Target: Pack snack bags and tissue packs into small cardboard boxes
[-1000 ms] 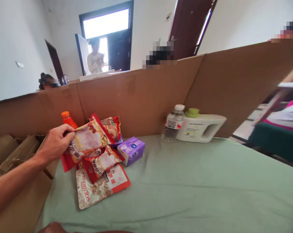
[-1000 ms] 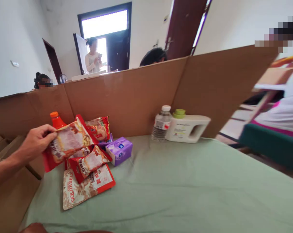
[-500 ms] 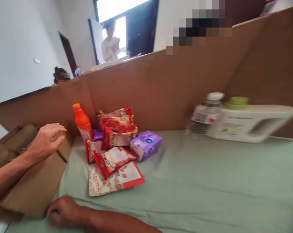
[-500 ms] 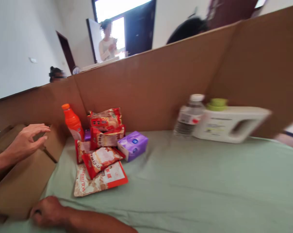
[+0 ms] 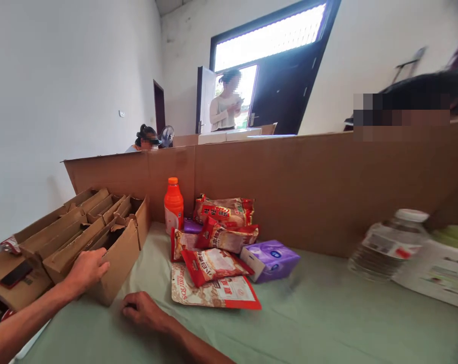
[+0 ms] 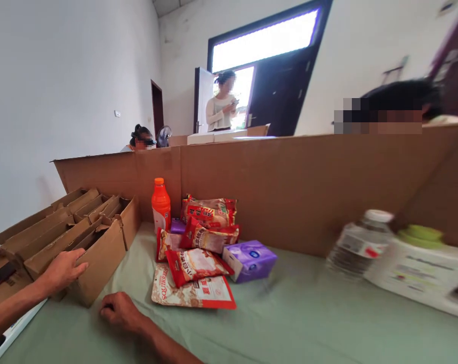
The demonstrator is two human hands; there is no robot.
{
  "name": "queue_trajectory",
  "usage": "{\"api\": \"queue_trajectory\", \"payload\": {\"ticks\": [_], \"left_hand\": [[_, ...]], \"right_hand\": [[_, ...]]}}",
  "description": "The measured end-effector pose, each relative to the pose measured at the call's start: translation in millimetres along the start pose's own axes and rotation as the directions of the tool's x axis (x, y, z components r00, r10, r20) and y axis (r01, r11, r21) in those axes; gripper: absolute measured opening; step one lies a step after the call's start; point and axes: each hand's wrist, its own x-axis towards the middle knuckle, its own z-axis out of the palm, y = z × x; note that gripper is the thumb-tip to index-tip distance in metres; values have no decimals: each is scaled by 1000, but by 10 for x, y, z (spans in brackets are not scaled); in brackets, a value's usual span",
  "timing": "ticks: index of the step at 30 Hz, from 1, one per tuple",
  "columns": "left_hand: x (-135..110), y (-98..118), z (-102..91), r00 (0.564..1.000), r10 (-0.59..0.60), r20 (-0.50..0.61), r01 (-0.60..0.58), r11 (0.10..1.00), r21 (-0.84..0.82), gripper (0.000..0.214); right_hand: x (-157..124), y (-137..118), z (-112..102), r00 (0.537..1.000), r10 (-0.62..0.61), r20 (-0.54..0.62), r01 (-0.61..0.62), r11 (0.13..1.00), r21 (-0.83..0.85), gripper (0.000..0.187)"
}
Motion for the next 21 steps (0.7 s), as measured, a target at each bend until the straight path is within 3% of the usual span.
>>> {"api": "queue_trajectory", "payload": {"ticks": [6, 9, 12, 14, 17, 20, 21], "left_hand": [[-359, -147, -40, 995, 99, -5, -99, 981, -167, 23], [-668, -334, -95, 964, 252, -82, -265, 931, -250, 27], [-1009, -435, -69, 800, 556, -227, -600, 745, -290, 20], [-1230, -365, -6, 708, 640, -298, -706, 639, -307, 30], [-1462, -85, 112, 659, 672, -338, -751, 562, -347, 41], [-1571, 181, 236, 608, 717, -342, -790, 501, -353, 47], [-1603, 223, 288, 614, 699, -367, -788, 515, -337, 50]], "right_hand": [[-860, -12, -437, 987, 147, -67, -140, 984, 106, 21], [-1452, -59, -699, 954, 252, -162, -223, 959, 177, 27], [-2038, -159, -842, 904, 356, -234, -304, 924, 232, 36], [-2375, -229, -840, 865, 419, -278, -355, 900, 253, 41], [-2738, -315, -735, 814, 491, -310, -416, 866, 278, 49], [-2927, -369, -597, 801, 503, -323, -414, 857, 308, 62], [-2965, -375, -556, 797, 500, -338, -409, 859, 307, 66]]}}
